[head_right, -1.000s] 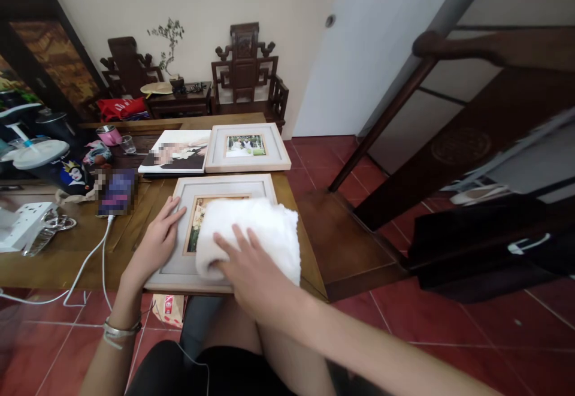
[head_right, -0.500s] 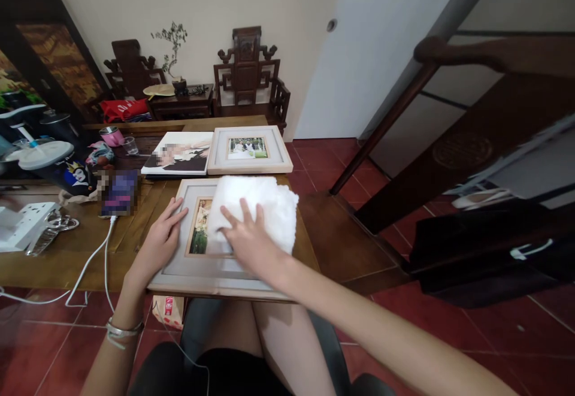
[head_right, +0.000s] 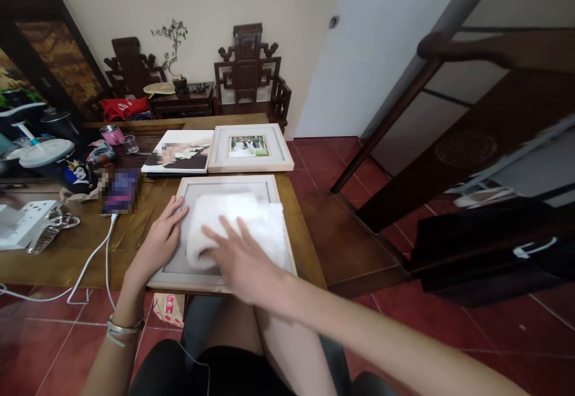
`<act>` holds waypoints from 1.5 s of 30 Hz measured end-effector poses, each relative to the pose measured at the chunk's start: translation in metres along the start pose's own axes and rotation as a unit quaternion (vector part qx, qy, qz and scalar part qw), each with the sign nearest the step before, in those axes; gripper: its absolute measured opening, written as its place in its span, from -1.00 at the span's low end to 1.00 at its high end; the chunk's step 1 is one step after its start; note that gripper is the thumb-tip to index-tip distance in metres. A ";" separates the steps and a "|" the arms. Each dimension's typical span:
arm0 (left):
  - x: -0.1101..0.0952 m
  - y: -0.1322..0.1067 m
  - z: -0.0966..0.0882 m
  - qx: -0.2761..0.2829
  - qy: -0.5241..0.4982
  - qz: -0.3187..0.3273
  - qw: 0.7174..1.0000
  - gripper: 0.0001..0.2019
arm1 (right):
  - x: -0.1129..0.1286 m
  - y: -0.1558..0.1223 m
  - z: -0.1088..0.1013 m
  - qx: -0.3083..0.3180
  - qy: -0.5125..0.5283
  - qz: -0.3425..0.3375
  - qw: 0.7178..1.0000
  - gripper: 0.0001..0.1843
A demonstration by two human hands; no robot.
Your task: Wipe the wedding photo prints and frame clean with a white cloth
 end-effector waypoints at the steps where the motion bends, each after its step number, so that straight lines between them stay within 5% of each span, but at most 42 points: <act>1: 0.000 0.000 0.000 -0.002 -0.002 0.001 1.000 -0.56 | -0.012 0.010 -0.004 -0.024 -0.024 0.020 0.999 -0.38; 5: 0.001 -0.001 0.001 -0.010 -0.008 0.002 1.000 -0.57 | -0.054 0.045 -0.023 -0.105 -0.097 0.081 0.986 -0.35; 8: 0.002 -0.001 0.001 -0.021 -0.011 -0.002 1.000 -0.58 | -0.062 0.057 -0.025 -0.105 -0.116 0.073 0.985 -0.35; 20: -0.003 0.002 -0.001 -0.021 -0.006 -0.023 1.000 -0.59 | 0.040 -0.016 -0.017 0.202 0.026 -0.010 0.979 -0.30; 25: -0.008 0.001 -0.004 -0.020 -0.040 -0.036 0.998 -0.55 | 0.041 -0.009 -0.009 0.144 0.016 -0.032 0.989 -0.39; 31: -0.017 -0.001 -0.006 0.022 -0.092 -0.058 0.994 -0.45 | -0.008 0.063 -0.012 -0.021 -0.122 0.011 0.992 -0.45; 35: -0.019 -0.002 -0.008 0.032 -0.086 -0.061 0.994 -0.40 | -0.014 0.098 -0.017 -0.075 -0.164 -0.007 0.984 -0.51; 38: -0.021 -0.002 -0.009 0.035 -0.085 -0.043 0.995 -0.37 | 0.002 0.091 -0.014 -0.042 -0.170 -0.029 0.984 -0.54; 45: -0.019 0.000 -0.009 0.031 -0.076 -0.021 0.996 -0.42 | 0.042 0.020 -0.007 0.068 -0.097 -0.121 0.986 -0.54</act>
Point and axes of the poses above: each hand's wrist, its own y-axis towards the middle knuckle, its own z-axis out of the palm, x = y × z, the point moved 4 cm from there along y, towards the middle knuckle, and after that the axes turned 5 degrees about z, right-handed, at the moved point
